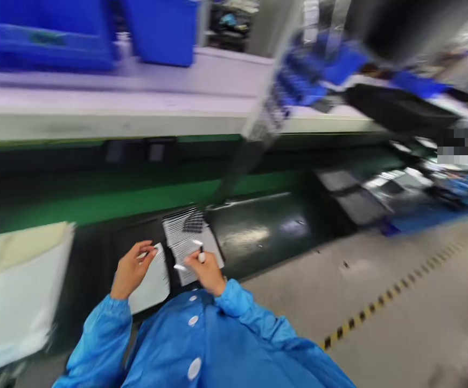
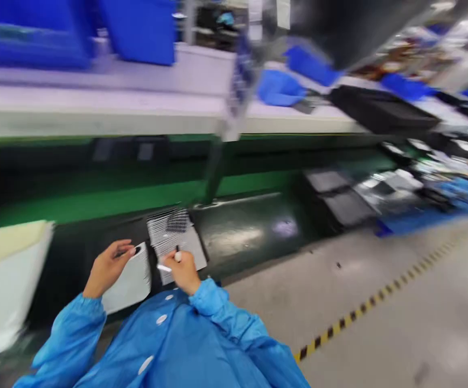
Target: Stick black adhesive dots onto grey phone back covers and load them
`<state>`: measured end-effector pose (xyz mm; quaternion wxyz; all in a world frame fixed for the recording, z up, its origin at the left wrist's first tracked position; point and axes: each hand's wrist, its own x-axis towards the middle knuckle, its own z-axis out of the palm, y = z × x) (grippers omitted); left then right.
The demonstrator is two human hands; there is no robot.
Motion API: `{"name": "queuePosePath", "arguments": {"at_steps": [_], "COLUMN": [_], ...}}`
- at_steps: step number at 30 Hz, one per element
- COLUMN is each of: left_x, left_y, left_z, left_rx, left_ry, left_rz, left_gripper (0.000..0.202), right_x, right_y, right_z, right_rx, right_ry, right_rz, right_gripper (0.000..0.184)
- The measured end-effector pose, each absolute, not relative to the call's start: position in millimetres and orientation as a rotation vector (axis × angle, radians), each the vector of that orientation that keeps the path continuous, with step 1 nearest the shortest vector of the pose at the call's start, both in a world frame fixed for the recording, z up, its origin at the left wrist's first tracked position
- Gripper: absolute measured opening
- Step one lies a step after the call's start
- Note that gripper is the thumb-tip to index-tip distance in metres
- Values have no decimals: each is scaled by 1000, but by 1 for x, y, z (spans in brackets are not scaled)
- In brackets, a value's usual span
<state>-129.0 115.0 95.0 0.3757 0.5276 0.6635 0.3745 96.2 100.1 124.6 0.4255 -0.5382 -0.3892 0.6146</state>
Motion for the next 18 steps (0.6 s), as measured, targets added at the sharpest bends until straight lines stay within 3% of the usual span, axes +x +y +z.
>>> {"name": "queuePosePath", "arguments": {"at_steps": [4, 7, 12, 18], "left_x": [-65, -40, -27, -72], "left_y": [164, 194, 207, 185], "left_z": [58, 53, 60, 81], "left_rx": [1439, 1557, 1648, 1843], "left_ry": [1487, 1573, 1712, 1503], "left_rz": [942, 816, 618, 323], "left_gripper": [87, 102, 84, 65], "right_x": [112, 124, 140, 186], "right_y": [103, 97, 85, 89], "right_z": [133, 131, 132, 161], "right_rx": [-1363, -1371, -1328, -869], "right_ry": [-930, -869, -882, -1558], "right_rz": [1466, 1448, 1459, 2079], "right_gripper": [38, 39, 46, 68]}}
